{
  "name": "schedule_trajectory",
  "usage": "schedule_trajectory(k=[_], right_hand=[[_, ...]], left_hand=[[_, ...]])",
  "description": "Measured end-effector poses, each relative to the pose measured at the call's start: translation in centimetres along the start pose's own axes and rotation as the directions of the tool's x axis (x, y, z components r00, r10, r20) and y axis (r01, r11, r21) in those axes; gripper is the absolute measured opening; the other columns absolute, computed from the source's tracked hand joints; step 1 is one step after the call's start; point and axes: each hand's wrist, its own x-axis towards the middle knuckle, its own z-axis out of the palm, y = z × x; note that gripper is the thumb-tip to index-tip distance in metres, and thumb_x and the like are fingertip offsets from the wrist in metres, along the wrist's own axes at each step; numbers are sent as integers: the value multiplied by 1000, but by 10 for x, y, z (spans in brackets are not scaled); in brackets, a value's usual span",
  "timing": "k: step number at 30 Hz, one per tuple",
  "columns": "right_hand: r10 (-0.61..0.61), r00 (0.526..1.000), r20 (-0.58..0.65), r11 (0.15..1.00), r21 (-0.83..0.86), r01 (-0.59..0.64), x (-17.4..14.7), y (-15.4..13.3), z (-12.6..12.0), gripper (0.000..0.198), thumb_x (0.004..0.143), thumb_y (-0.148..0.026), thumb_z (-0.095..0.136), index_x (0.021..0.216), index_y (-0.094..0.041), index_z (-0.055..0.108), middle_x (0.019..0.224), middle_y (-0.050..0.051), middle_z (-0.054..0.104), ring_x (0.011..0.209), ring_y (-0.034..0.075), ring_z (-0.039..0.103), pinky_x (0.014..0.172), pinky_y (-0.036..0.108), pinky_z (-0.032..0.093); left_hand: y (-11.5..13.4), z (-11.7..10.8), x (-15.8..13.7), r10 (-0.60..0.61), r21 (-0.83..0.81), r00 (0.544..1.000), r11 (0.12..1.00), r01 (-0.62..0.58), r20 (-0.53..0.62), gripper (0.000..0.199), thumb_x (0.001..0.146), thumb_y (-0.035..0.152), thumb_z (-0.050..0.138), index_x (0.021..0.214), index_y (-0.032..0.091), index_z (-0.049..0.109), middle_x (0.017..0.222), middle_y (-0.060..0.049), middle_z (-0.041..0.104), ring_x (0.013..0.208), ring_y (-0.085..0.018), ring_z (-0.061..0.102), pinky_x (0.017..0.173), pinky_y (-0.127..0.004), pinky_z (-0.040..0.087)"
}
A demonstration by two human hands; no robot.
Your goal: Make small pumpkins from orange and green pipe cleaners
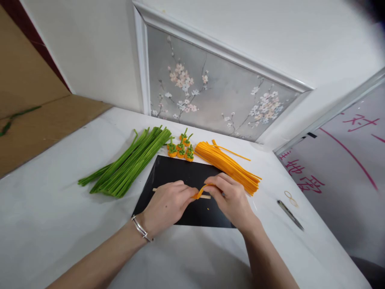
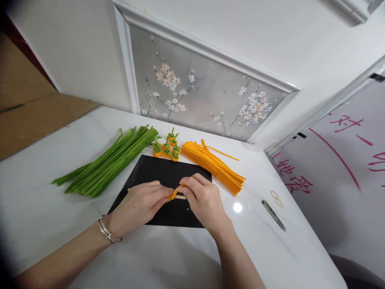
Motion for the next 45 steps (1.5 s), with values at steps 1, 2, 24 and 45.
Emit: schedule_trajectory(k=[1,2,24,45], right_hand=[[27,1000,10,999,36,-28,2,3,0,13,92,-26,55,90,-21,67,83,3,65,74,15,62,70,25,48],[53,998,33,996,65,-55,3,6,0,13,91,-26,56,88,-22,68,81,2,65,73,15,62,69,25,49],[17,906,423,988,129,-79,-2,13,4,15,91,-15,52,79,-20,60,70,-3,57,63,10,52,60,21,38],[-50,906,420,995,-53,79,-10,-11,-17,21,96,-22,45,85,-19,62,77,3,64,68,15,59,64,26,42]], left_hand=[[1,0,0,-4,-18,1000,1000,4,7,18,91,14,46,86,17,63,71,-1,66,66,-16,58,57,-26,42],[2,-1,0,-15,-39,1000,999,15,19,18,91,14,47,86,18,63,71,-1,65,66,-16,58,57,-26,42],[-1,-2,-2,-111,-204,994,973,108,-1,26,90,12,49,108,23,65,88,-1,71,76,-15,63,68,-25,49],[-8,-2,0,-80,-51,997,995,81,19,24,91,19,51,112,20,64,88,-2,72,79,-17,63,66,-27,48]])
